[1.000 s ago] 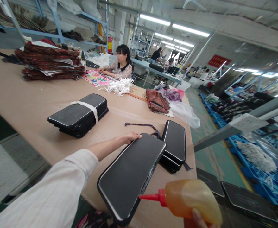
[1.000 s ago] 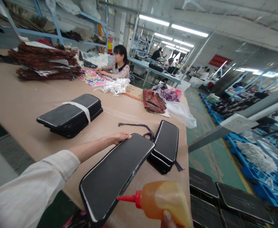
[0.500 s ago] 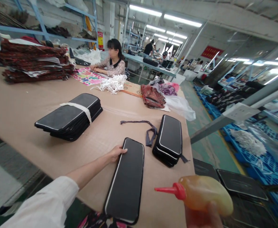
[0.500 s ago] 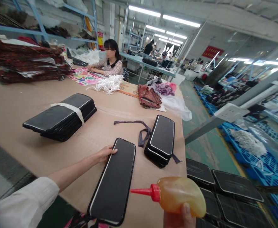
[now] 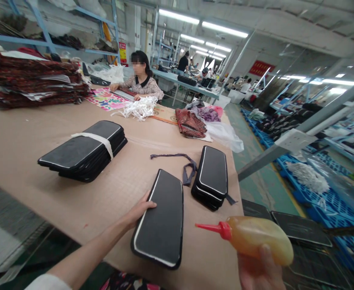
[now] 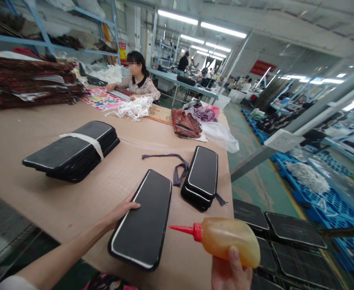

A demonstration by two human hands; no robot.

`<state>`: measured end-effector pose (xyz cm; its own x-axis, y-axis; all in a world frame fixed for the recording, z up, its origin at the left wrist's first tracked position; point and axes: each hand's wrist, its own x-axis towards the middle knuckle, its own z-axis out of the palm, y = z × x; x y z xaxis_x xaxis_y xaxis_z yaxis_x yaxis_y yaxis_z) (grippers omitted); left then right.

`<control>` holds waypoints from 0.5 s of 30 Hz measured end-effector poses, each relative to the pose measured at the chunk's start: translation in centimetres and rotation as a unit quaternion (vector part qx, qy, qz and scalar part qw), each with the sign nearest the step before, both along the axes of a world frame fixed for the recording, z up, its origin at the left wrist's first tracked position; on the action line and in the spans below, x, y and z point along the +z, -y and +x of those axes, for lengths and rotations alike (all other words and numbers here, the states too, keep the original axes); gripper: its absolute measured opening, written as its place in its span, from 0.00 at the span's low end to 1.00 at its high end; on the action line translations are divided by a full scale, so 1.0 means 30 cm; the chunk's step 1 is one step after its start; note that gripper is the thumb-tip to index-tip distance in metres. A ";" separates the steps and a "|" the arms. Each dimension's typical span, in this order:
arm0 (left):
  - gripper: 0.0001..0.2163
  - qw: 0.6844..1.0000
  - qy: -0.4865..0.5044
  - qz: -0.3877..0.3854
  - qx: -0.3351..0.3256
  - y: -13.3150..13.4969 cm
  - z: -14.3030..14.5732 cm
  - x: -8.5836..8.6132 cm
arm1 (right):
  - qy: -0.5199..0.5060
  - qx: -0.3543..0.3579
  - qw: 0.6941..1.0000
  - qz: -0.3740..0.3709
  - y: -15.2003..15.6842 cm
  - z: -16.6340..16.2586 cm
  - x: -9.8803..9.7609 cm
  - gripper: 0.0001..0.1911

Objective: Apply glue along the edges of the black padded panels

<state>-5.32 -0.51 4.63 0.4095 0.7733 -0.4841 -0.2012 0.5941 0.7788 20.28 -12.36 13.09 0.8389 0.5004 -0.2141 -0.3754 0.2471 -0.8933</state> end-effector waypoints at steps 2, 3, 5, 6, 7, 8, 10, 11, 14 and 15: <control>0.32 1.000 0.002 0.005 -0.016 -0.038 -0.008 0.070 | 0.008 -0.004 1.000 0.004 -0.005 0.002 0.017 0.30; 0.33 1.000 0.008 0.008 -0.023 -0.049 -0.013 0.098 | 0.015 -0.001 1.000 0.009 -0.006 0.004 0.020 0.31; 0.34 0.999 0.028 0.015 -0.030 -0.060 -0.022 0.138 | 0.028 0.010 0.999 0.019 -0.007 0.007 0.016 0.31; 0.34 0.999 0.038 0.018 -0.029 -0.061 -0.026 0.150 | 0.028 0.011 0.999 0.022 -0.007 0.007 0.012 0.31; 0.34 0.998 0.047 0.020 -0.026 -0.061 -0.029 0.160 | 0.025 0.013 0.999 0.020 -0.007 0.005 0.007 0.31; 0.34 0.998 0.054 0.021 -0.024 -0.061 -0.031 0.168 | 0.020 0.013 1.000 0.017 -0.006 0.003 0.003 0.32; 0.35 0.997 0.064 0.017 -0.027 -0.062 -0.032 0.182 | 0.010 0.022 1.000 0.012 -0.005 -0.005 -0.003 0.32; 0.35 0.997 0.069 0.014 -0.031 -0.063 -0.031 0.189 | 0.009 0.027 1.000 0.011 -0.005 -0.009 -0.004 0.32; 0.35 0.996 0.082 0.012 -0.035 -0.067 -0.026 0.212 | 0.026 0.038 0.999 0.010 -0.007 -0.013 -0.009 0.33; 0.35 0.996 0.084 0.013 -0.034 -0.068 -0.024 0.218 | 0.033 0.040 0.999 0.010 -0.008 -0.011 -0.012 0.33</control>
<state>-6.03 1.54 11.19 0.5346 0.7528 -0.3841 -0.2900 0.5903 0.7533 19.94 -12.13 12.74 0.8086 0.5693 -0.1486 -0.3347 0.2373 -0.9120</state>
